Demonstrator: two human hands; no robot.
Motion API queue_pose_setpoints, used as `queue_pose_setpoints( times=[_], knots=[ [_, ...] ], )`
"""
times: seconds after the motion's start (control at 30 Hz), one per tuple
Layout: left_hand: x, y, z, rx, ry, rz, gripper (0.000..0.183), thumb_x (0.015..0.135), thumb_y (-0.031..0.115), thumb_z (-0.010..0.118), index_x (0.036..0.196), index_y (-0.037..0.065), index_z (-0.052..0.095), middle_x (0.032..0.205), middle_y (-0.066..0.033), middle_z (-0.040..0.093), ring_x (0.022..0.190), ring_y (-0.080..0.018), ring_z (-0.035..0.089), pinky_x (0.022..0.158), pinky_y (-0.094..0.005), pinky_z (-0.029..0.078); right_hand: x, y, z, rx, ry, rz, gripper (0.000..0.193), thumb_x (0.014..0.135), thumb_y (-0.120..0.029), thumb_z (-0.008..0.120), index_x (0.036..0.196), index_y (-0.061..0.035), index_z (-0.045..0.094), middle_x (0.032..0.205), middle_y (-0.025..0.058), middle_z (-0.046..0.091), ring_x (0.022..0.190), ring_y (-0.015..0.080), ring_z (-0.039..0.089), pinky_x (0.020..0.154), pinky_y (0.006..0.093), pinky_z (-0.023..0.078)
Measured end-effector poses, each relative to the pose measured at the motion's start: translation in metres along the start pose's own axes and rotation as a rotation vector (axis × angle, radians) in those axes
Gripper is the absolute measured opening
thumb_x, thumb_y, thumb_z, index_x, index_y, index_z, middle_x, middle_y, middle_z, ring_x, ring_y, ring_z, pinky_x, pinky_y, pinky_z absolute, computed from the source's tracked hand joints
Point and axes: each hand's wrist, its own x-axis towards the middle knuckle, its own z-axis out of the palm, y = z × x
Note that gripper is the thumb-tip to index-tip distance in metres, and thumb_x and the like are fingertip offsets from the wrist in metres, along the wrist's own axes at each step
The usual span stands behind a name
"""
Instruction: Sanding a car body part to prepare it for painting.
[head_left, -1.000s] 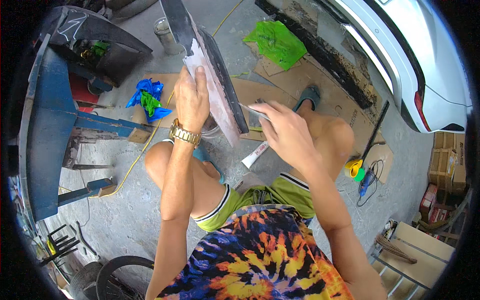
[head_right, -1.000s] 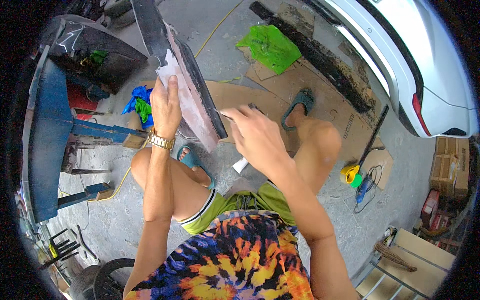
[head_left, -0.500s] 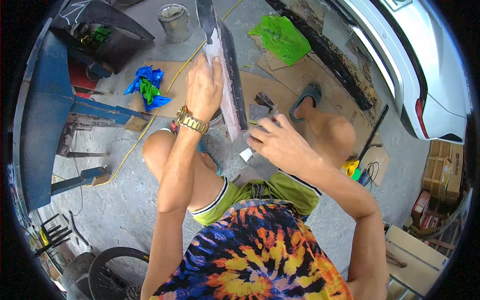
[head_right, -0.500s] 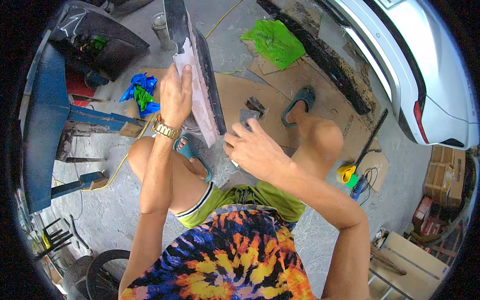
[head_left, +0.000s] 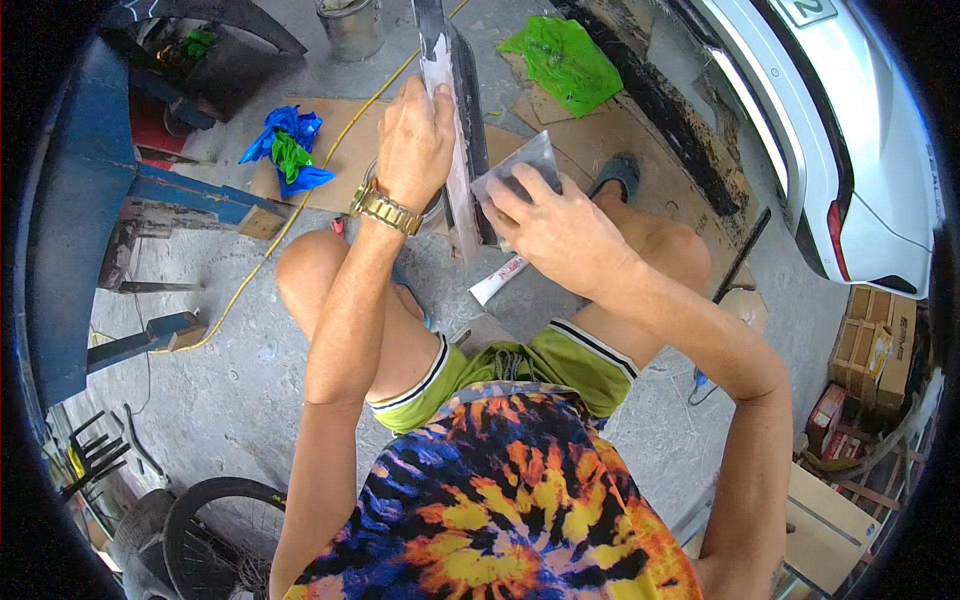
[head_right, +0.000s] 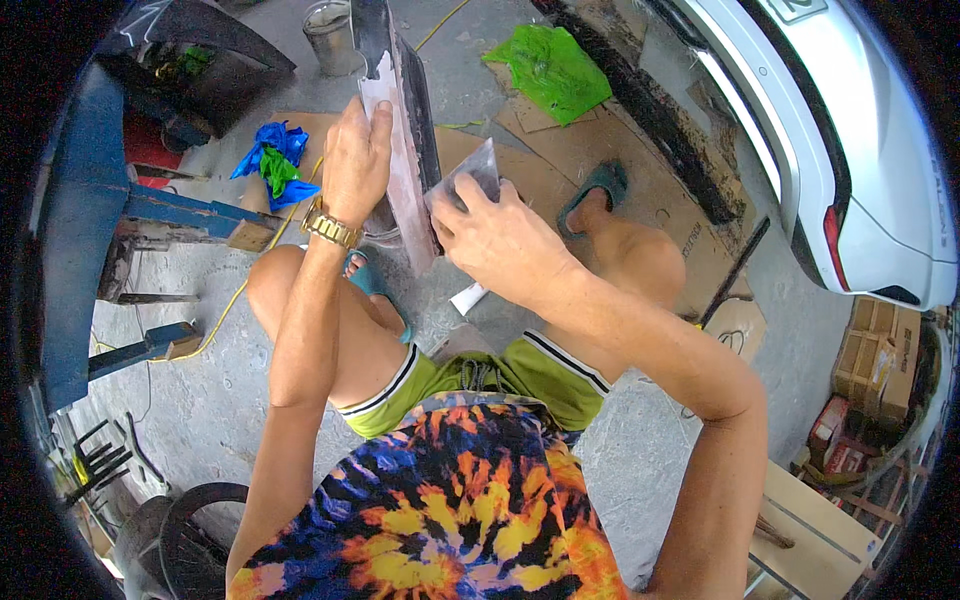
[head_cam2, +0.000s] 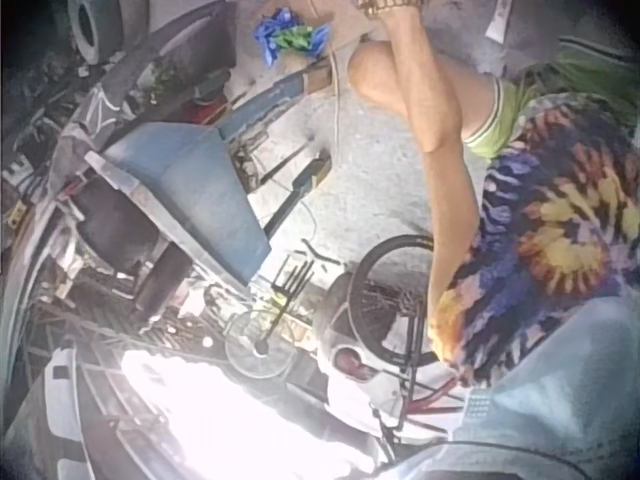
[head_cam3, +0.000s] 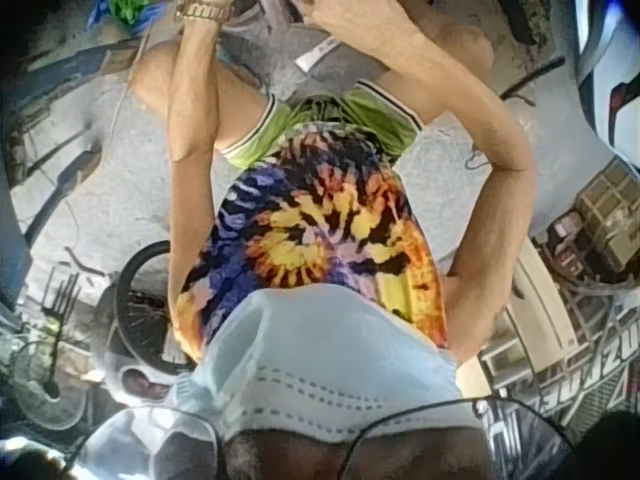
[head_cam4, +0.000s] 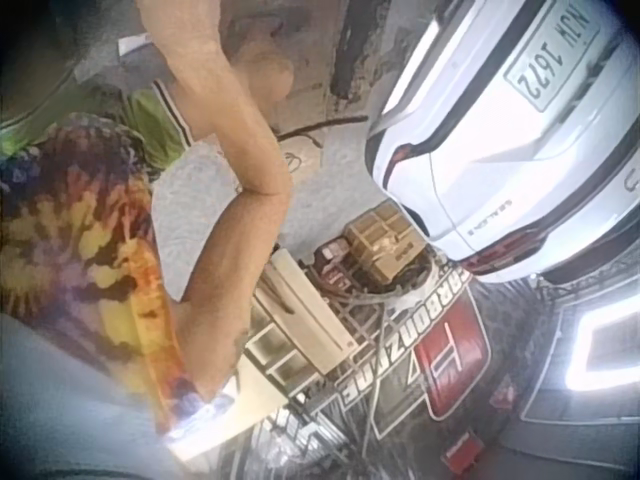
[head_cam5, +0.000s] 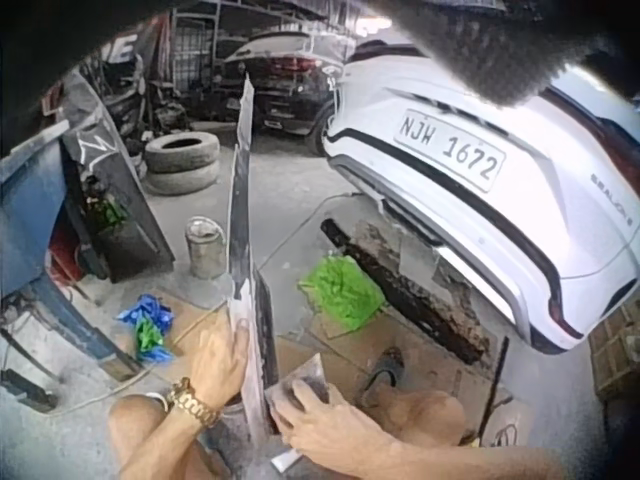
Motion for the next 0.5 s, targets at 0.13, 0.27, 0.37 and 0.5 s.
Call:
queue_pose_setpoints(
  times=[0.13,0.27,0.37,0.5],
  knots=[
    [0.000,-0.004,0.001,0.063,0.053,0.058,0.023,0.096,0.018,0.052,0.090,-0.005,0.053,0.076,-0.0296,0.061,0.076,-0.0485,0.059,0.068,-0.0555,0.045,-0.022,-0.018,0.000,0.033,-0.083,-0.184,0.026,0.080,-0.022,0.059,0.096,-0.0060,0.071,0.110,0.0058,0.060,0.112,0.0247,0.052,0.085,0.0450,0.053],
    [0.000,-0.004,-0.001,0.009,0.063,0.060,0.023,0.096,0.018,0.052,0.089,-0.005,0.053,0.075,-0.0287,0.061,0.077,-0.0480,0.059,0.070,-0.0551,0.044,-0.033,-0.015,-0.013,0.109,-0.089,-0.132,0.031,0.081,-0.022,0.058,0.103,-0.0044,0.069,0.110,0.0058,0.059,0.114,0.0243,0.049,0.093,0.0434,0.049],
    [-0.001,-0.003,0.000,0.085,0.079,0.055,0.023,0.096,0.018,0.052,0.091,-0.004,0.054,0.076,-0.0290,0.062,0.078,-0.0476,0.058,0.070,-0.0551,0.044,-0.022,0.000,-0.017,0.023,0.062,0.008,0.039,0.081,-0.021,0.057,0.118,-0.0084,0.062,0.121,0.0052,0.055,0.121,0.0237,0.046,0.100,0.0411,0.044],
    [0.003,-0.005,0.000,-0.006,0.021,0.028,0.023,0.096,0.019,0.053,0.094,-0.004,0.054,0.077,-0.0292,0.062,0.078,-0.0480,0.058,0.070,-0.0553,0.044,-0.013,-0.004,-0.008,-0.041,-0.011,-0.056,0.038,0.080,-0.018,0.057,0.117,-0.0083,0.063,0.118,0.0051,0.055,0.119,0.0231,0.047,0.103,0.0452,0.040]
  ],
)
